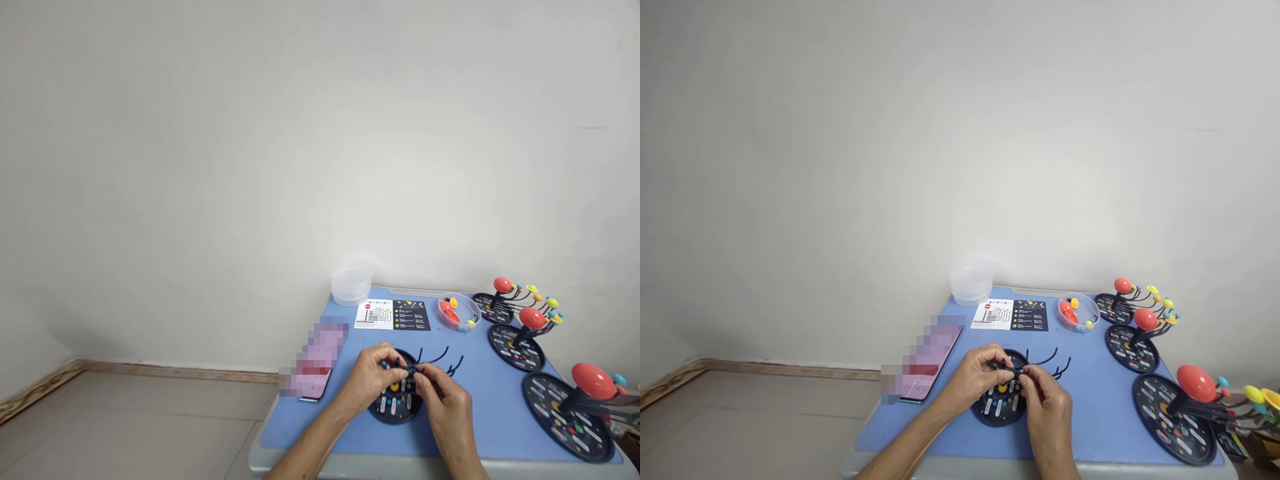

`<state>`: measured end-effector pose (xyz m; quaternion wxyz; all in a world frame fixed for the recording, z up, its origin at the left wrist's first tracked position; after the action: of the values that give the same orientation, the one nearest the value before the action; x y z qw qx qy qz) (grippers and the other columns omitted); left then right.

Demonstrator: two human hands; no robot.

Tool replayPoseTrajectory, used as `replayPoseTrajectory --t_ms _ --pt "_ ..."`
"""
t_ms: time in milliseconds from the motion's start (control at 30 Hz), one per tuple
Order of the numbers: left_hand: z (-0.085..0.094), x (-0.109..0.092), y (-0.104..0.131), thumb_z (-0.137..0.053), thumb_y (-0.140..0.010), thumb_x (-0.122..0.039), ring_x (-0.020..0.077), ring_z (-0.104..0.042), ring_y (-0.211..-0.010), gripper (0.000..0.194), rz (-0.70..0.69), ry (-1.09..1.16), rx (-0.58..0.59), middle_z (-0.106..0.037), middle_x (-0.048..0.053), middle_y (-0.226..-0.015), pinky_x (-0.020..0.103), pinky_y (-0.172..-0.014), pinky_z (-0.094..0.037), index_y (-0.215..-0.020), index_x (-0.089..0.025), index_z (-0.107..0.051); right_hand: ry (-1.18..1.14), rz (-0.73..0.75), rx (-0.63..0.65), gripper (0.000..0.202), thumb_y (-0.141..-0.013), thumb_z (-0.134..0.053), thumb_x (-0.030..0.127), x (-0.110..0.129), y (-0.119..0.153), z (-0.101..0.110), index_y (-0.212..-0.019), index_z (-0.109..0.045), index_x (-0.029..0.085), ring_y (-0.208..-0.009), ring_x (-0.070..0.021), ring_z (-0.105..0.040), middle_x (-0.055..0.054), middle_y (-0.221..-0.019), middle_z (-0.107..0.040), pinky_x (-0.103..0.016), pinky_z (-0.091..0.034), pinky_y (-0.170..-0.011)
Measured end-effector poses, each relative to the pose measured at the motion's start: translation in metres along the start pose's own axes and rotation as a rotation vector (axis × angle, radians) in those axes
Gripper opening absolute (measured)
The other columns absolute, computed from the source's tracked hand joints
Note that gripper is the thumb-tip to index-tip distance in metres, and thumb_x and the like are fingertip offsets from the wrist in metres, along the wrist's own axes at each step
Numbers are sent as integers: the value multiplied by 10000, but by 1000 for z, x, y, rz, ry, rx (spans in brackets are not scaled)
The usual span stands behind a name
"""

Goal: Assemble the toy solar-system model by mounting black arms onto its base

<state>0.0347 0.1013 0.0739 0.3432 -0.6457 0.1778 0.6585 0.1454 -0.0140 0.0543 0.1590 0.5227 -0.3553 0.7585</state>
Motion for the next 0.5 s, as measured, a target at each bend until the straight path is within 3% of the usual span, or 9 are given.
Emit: replayPoseTrajectory --t_ms 200,333,400,500 --pt "0 3 -2 -708 -620 -195 151 -550 -677 62 1 9 4 -593 3 -712 242 -607 -422 -652 -154 -674 51 93 -39 254 -845 -574 392 18 -6 0 -726 -681 194 -551 -154 -638 -13 -608 -667 -203 -516 -551" --pt "-1 4 -1 -711 -632 -213 156 -543 -691 73 15 -3 6 -593 1 -709 246 -618 -417 -668 -160 -675 45 91 -17 257 -853 -568 390 14 -6 -1 -728 -679 194 -553 -158 -651 -17 -617 -676 -204 -524 -544" --pt "-2 2 1 -713 -643 -225 159 -541 -709 81 21 7 16 -596 1 -719 250 -640 -417 -683 -164 -678 41 86 -3 218 -846 -578 366 11 -4 2 -793 -698 192 -587 -165 -670 -26 -658 -701 -211 -539 -571" --pt "-3 0 4 -714 -651 -236 160 -539 -725 95 28 28 38 -595 1 -743 255 -664 -418 -707 -165 -685 87 120 -44 272 -824 -592 302 13 -4 14 -1048 -693 184 -602 -155 -665 -57 -835 -750 -230 -547 -598"
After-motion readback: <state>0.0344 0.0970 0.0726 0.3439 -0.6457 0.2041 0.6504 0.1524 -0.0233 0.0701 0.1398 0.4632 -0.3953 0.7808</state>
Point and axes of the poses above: each hand's wrist, its own y-axis away from the middle knuckle, its own z-axis out of the back of the hand, x = y × z, the point moved 9 cm from there along -y, towards the middle knuckle
